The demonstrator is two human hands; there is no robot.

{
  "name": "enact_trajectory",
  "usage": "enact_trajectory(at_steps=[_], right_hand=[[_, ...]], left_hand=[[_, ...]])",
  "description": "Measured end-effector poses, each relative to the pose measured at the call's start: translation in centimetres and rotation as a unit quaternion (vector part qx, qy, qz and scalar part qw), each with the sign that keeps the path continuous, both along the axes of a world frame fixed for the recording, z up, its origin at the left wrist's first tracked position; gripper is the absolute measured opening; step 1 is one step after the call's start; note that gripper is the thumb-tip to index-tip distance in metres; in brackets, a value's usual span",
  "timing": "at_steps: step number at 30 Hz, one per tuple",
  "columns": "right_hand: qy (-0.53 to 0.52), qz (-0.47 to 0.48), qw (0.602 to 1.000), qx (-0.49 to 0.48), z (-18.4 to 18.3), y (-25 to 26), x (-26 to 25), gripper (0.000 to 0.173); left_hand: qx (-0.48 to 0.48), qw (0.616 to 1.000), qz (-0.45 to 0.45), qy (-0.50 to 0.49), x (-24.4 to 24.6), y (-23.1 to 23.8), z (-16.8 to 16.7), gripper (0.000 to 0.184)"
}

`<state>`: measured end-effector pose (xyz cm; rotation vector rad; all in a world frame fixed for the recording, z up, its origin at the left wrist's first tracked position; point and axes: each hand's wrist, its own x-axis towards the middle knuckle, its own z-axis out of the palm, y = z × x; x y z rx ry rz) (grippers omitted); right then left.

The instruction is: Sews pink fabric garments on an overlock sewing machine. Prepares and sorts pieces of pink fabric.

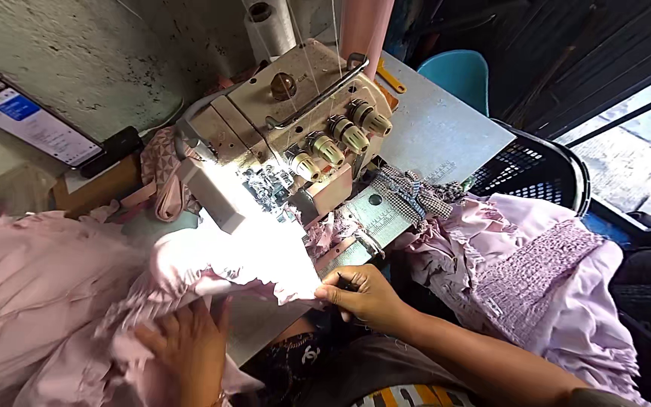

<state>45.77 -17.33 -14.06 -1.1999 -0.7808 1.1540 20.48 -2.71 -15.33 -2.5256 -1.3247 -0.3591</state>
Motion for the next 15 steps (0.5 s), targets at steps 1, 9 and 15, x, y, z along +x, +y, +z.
enact_trajectory(at_steps=[1,9,15], right_hand=[[0.013,0.000,1.000,-0.009,-0.4,0.3,-0.3,0.009],[0.023,-0.019,0.999,-0.025,-1.1,0.3,-0.2,0.008],[0.022,-0.013,1.000,-0.006,-1.1,0.4,-0.2,0.010]], left_hand=[[-0.053,0.998,-0.023,-0.002,0.0,0.4,0.6,0.077],[-0.308,0.890,-0.151,-0.302,4.2,-4.7,4.8,0.041],[-0.293,0.833,-0.144,-0.447,8.7,-7.1,1.3,0.037]])
